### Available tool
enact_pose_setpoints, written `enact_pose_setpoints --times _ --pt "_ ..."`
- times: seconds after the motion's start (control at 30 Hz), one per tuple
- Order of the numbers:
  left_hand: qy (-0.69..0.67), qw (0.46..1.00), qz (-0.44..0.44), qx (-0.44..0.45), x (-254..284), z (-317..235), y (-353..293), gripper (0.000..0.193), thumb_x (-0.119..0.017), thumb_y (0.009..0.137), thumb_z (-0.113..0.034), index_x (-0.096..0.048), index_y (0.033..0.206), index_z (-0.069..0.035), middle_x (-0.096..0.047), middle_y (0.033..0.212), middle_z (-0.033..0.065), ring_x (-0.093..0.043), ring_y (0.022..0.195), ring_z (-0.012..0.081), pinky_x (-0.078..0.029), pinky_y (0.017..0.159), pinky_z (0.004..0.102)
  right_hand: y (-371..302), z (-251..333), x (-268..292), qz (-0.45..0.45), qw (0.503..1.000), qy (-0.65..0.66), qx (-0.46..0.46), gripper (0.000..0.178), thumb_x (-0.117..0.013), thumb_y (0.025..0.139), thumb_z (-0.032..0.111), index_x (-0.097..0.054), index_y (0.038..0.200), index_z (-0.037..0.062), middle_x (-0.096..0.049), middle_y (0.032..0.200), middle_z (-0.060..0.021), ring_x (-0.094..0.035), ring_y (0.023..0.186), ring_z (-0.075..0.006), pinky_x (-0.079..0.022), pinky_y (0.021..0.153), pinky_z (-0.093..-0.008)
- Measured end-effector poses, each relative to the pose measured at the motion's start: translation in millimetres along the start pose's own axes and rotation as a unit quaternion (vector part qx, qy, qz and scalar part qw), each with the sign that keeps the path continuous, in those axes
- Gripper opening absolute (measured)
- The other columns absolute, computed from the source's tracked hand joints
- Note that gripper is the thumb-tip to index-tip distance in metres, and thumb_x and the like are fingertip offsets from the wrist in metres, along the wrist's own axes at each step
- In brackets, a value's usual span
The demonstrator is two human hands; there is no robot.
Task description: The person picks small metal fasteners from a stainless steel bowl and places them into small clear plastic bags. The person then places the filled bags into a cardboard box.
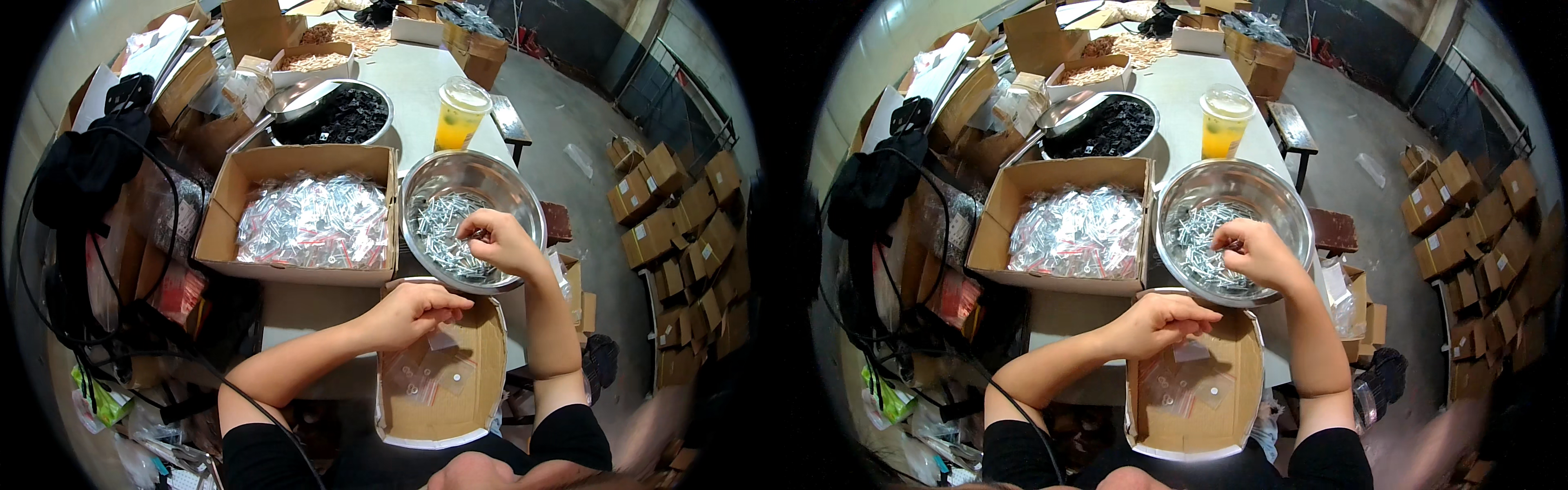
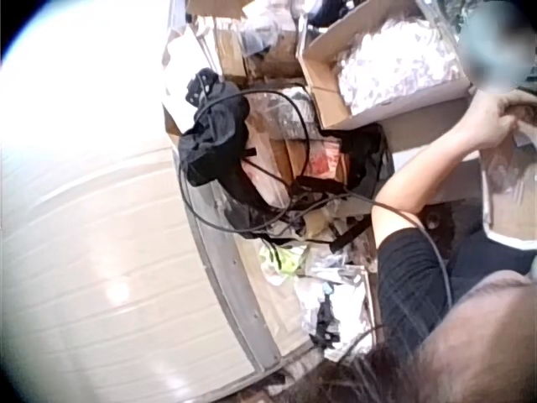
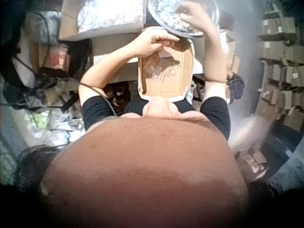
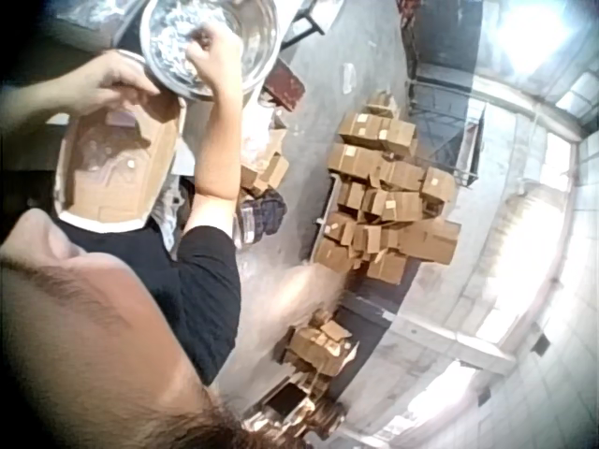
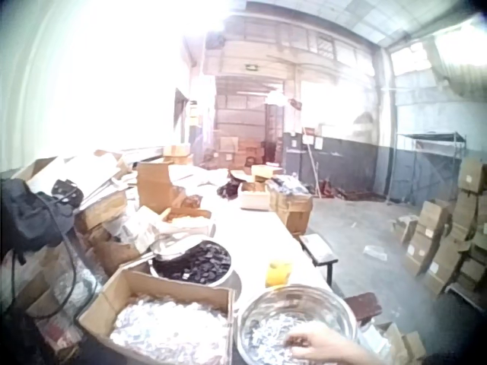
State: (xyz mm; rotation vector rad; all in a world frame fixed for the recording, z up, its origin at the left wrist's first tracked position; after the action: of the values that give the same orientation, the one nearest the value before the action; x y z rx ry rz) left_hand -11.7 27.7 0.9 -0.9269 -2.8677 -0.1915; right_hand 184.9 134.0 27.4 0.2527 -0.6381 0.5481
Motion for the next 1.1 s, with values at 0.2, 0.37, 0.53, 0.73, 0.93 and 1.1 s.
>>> enact_pose_setpoints --times 0.2,0.37,0.53,0.73,0.93,1.1 --pt "0.013 0.999 -0.036 0.026 -5 2 -1 0.016 -0.061 0.091 -0.001 -0.067 0.106 0.002 -0.070 0.090 0.0094 -0.067 0.082 0.0123 -0.053 0.076 0.0259 -10 -13 2 -0.014 0.997 -0.022 0.071 0.029 -0.050 0.070 -0.006 -0.071 0.088 0.0015 -0.058 0.086 -0.0091 -0.056 0.076 -0.0178 -0.046 0.068 -0.0286" --pt "0.027 0.997 -0.071 0.025 -8 -5 -3 0.011 -0.064 0.090 -0.004 -0.067 0.100 0.001 -0.068 0.081 0.0075 -0.065 0.074 0.0100 -0.053 0.067 0.0248 -10 -19 4 -0.008 0.999 0.003 0.046 0.025 -0.054 0.069 0.001 -0.073 0.085 0.0023 -0.066 0.085 -0.0134 -0.064 0.078 -0.0263 -0.051 0.072 -0.0336" --pt "0.049 0.998 -0.035 -0.002 -2 3 1 0.020 -0.059 0.087 0.005 -0.068 0.106 0.001 -0.068 0.095 0.0097 -0.066 0.087 0.0132 -0.053 0.073 0.0257 -7 -23 3 0.016 0.999 0.010 0.040 0.023 -0.060 0.071 0.005 -0.074 0.089 0.0030 -0.069 0.085 -0.0133 -0.066 0.079 -0.0258 -0.052 0.074 -0.0333" --pt "0.070 0.997 -0.038 0.018 -7 5 -2 0.023 -0.062 0.088 0.002 -0.065 0.111 0.001 -0.069 0.087 0.0085 -0.068 0.081 0.0142 -0.055 0.072 0.0274 -7 -28 1 0.014 0.999 -0.007 0.031 0.021 -0.063 0.074 0.007 -0.073 0.092 0.0033 -0.072 0.087 -0.0132 -0.069 0.080 -0.0250 -0.054 0.076 -0.0328" --pt "0.070 0.991 -0.050 0.103 -8 -8 -3 0.013 -0.063 0.091 -0.004 -0.065 0.102 0.002 -0.068 0.083 0.0079 -0.068 0.077 0.0129 -0.054 0.067 0.0258 -8 -23 1 0.028 0.999 -0.013 -0.011 0.019 -0.066 0.076 0.007 -0.072 0.093 0.0011 -0.072 0.084 -0.0114 -0.068 0.078 -0.0183 -0.052 0.073 -0.0296" --pt "0.040 0.996 -0.079 -0.006 -9 1 2 0.013 -0.061 0.092 -0.002 -0.066 0.103 0.002 -0.070 0.086 0.0091 -0.068 0.079 0.0134 -0.055 0.070 0.0260 -8 -25 -3 0.031 0.999 -0.017 0.002 0.019 -0.065 0.077 0.007 -0.071 0.094 0.0006 -0.072 0.084 -0.0114 -0.068 0.078 -0.0177 -0.052 0.073 -0.0292"
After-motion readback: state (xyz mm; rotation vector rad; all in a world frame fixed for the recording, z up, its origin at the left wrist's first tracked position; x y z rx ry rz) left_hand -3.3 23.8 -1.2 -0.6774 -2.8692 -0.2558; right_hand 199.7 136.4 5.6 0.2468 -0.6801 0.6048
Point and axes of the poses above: each hand's wrist, its own y-axis towards the middle knuckle, its own x-axis out of the back of the hand, z = x × y, the point moved 1 cm from there along y, towards the middle knuckle
